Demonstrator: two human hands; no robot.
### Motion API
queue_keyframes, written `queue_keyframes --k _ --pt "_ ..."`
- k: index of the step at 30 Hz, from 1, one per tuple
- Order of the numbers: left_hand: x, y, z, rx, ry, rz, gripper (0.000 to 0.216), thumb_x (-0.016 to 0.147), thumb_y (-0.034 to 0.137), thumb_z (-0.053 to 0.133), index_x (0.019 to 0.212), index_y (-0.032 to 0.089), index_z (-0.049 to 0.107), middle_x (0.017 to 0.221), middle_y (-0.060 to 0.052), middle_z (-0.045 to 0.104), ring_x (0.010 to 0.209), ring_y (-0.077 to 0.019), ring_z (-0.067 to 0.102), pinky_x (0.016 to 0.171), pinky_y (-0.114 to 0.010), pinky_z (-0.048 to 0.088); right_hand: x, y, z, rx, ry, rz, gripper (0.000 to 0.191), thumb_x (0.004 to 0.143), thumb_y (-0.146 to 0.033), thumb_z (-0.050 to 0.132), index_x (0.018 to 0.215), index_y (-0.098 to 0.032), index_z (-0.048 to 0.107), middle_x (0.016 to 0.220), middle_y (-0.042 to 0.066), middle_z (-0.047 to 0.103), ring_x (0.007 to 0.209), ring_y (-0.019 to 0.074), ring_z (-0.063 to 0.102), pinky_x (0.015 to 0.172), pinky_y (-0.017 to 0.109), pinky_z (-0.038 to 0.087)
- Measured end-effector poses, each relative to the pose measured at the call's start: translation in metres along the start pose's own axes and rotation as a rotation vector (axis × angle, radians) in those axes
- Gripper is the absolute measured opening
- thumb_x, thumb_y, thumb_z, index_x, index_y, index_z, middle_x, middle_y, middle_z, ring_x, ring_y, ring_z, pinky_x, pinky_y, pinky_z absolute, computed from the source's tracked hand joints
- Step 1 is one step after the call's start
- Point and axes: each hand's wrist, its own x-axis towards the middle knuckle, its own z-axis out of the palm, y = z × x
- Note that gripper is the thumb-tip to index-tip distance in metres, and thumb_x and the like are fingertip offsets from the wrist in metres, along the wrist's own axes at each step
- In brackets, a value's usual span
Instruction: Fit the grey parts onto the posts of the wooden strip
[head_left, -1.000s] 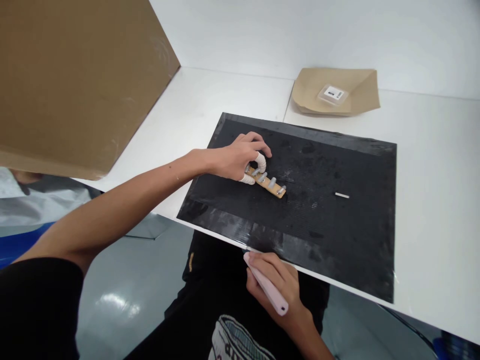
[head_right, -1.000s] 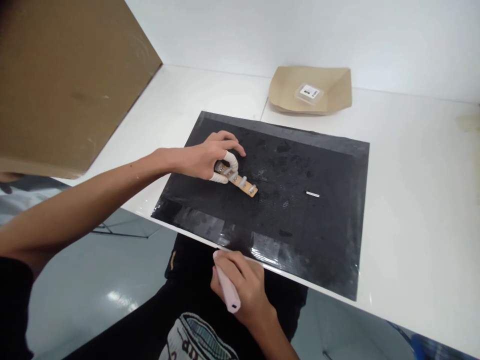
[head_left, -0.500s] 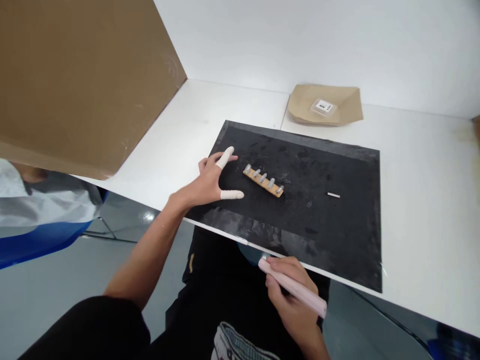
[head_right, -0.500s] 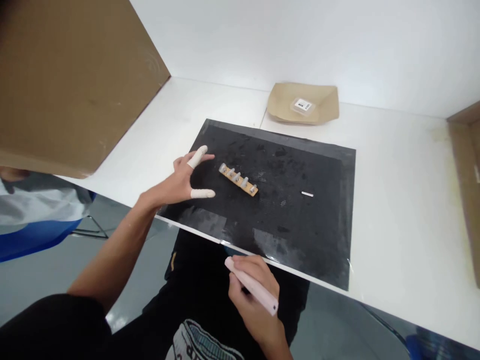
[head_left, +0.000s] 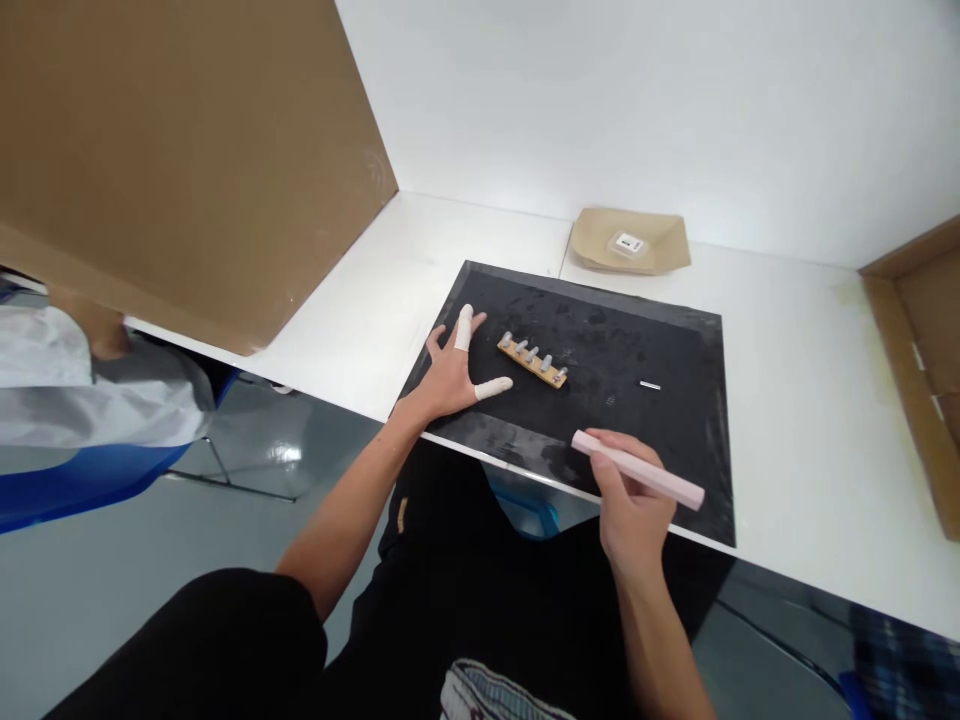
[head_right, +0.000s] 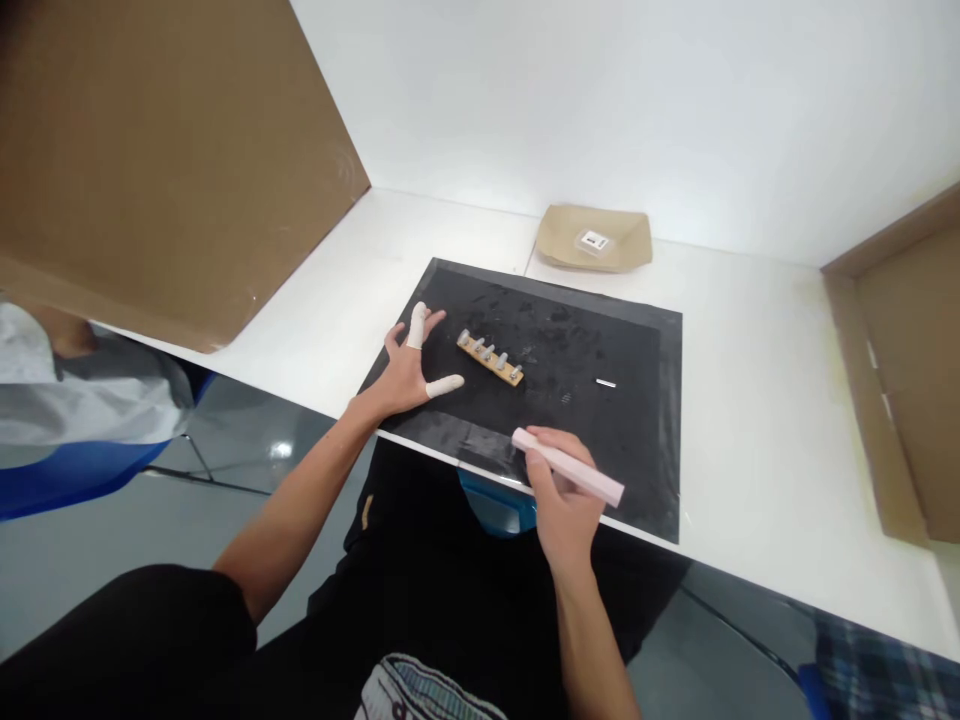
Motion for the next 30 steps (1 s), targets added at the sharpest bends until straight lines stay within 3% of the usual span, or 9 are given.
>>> queue_keyframes --k 3,6,13,18,23,27,30 --pt "-0.002 0.0 0.001 0.027 0.002 0.021 0.129 0.09 0.061 0.069 0.159 0.023 -0.034 0.165 -0.023 0.041 0.162 -0.0384 0.023 0.126 -0.062 0.002 0.005 0.013 0.005 0.031 0.041 0.016 0.014 0.096 -0.024 0.073 0.11 -0.022 0.072 0.112 0.006 0.074 0.112 0.0202 0.072 0.102 0.038 0.059" --pt "-0.003 0.001 0.002 0.069 -0.002 0.022 0.135 0.085 0.063 0.074 0.161 0.021 -0.029 0.155 -0.021 0.053 0.158 -0.0391 0.031 0.125 -0.062 0.003 0.013 0.014 0.012 0.033 -0.01 -0.01 0.01 0.096 -0.024 0.072 0.106 -0.021 0.073 0.108 0.006 0.074 0.109 0.0199 0.072 0.11 0.047 0.055" --pt "-0.004 -0.001 0.002 0.126 -0.023 0.009 0.139 0.081 0.068 0.075 0.162 0.019 -0.027 0.147 -0.018 0.06 0.152 -0.0389 0.039 0.125 -0.061 0.007 0.042 0.013 0.033 -0.018 -0.227 -0.084 0.008 0.096 -0.02 0.068 0.102 -0.023 0.072 0.103 0.005 0.075 0.1 0.019 0.072 0.124 0.06 0.039" --pt "-0.004 0.002 0.001 0.153 -0.041 0.009 0.137 0.081 0.074 0.071 0.163 0.021 -0.025 0.143 -0.018 0.063 0.149 -0.0388 0.042 0.123 -0.063 0.009 0.051 0.011 0.047 -0.02 -0.287 -0.084 0.011 0.095 -0.014 0.066 0.102 -0.022 0.071 0.102 0.005 0.074 0.1 0.0192 0.071 0.115 0.05 0.05" --pt "-0.007 0.003 -0.004 0.098 -0.037 -0.014 0.131 0.082 0.073 0.072 0.165 0.027 -0.018 0.139 -0.014 0.066 0.145 -0.0362 0.048 0.124 -0.061 0.012 0.053 0.003 0.046 0.034 -0.313 -0.053 0.018 0.095 -0.008 0.064 0.104 -0.023 0.069 0.104 0.004 0.072 0.1 0.0174 0.07 0.105 0.042 0.056" --pt "-0.01 0.004 -0.006 0.038 -0.047 -0.041 0.124 0.086 0.069 0.071 0.165 0.03 -0.016 0.138 -0.012 0.066 0.146 -0.0346 0.048 0.124 -0.06 0.015 0.057 0.004 0.044 0.023 -0.322 -0.073 0.017 0.095 -0.009 0.064 0.105 -0.023 0.067 0.103 0.003 0.073 0.098 0.0173 0.071 0.122 0.053 0.043" --pt "-0.01 0.006 -0.004 0.097 -0.046 -0.043 0.127 0.084 0.07 0.073 0.165 0.029 -0.016 0.139 -0.013 0.066 0.145 -0.0362 0.049 0.123 -0.06 0.015 0.064 0.007 0.045 -0.011 -0.347 -0.079 0.016 0.095 -0.009 0.065 0.104 -0.023 0.068 0.104 0.003 0.073 0.098 0.0167 0.072 0.127 0.053 0.035"
